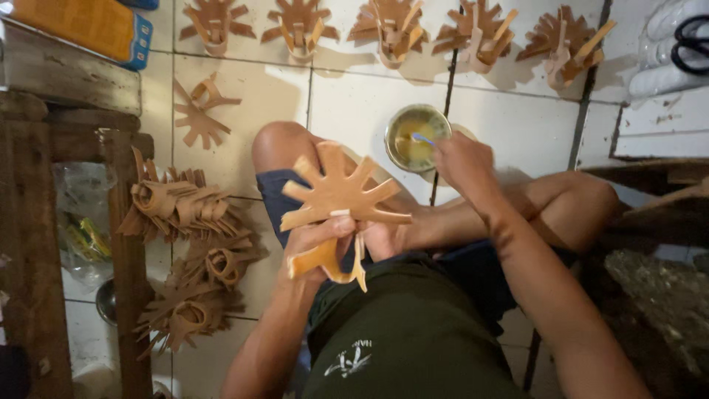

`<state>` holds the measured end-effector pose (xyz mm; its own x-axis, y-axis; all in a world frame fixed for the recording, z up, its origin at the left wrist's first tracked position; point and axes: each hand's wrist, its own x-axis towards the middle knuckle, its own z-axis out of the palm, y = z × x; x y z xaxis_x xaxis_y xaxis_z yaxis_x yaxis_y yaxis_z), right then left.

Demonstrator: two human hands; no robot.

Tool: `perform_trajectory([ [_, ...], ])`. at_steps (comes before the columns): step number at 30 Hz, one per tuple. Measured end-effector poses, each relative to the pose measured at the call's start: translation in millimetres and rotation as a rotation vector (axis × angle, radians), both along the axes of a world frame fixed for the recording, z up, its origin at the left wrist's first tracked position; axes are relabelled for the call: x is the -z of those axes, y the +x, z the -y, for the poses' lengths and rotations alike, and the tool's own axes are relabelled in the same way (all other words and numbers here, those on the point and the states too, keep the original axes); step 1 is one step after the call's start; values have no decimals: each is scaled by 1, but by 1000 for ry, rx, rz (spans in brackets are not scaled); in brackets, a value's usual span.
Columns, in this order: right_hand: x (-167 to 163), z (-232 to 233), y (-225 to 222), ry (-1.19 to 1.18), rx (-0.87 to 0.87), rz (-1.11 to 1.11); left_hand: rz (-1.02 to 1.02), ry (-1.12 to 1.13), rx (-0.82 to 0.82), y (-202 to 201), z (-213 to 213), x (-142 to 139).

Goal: The person sits on the floor and repeatedly applies a yellowish liquid to star-shaped wooden craft parts using a small brush. They dip the brush into a metal bowl, coat the edges and surfaces of each piece, and place the treated parts on the tiled floor to dry.

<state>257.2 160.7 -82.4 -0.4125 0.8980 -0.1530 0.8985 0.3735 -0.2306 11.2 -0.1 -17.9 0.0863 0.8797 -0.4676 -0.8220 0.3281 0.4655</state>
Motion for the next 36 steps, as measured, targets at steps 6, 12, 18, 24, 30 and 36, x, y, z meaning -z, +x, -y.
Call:
perform_trajectory([
  [6, -17, 7, 100, -150, 130, 336, -155, -124, -15, -1, -13, -21],
  [12, -72, 58, 165, 199, 502, -751, -142, 40, 195, 21, -23, -13],
  [18, -123, 94, 87, 80, 371, -927, -350, 212, 341, 37, -35, -34],
  [24, -157, 71, 38, 37, -22, -999, -522, 351, 370, 31, -33, -55],
  [30, -152, 77, 43, 39, 27, -966, -281, 256, 332, 33, -34, -55],
  [36, -150, 84, 50, 61, 113, -956, -275, 286, 381, 32, -35, -50],
])
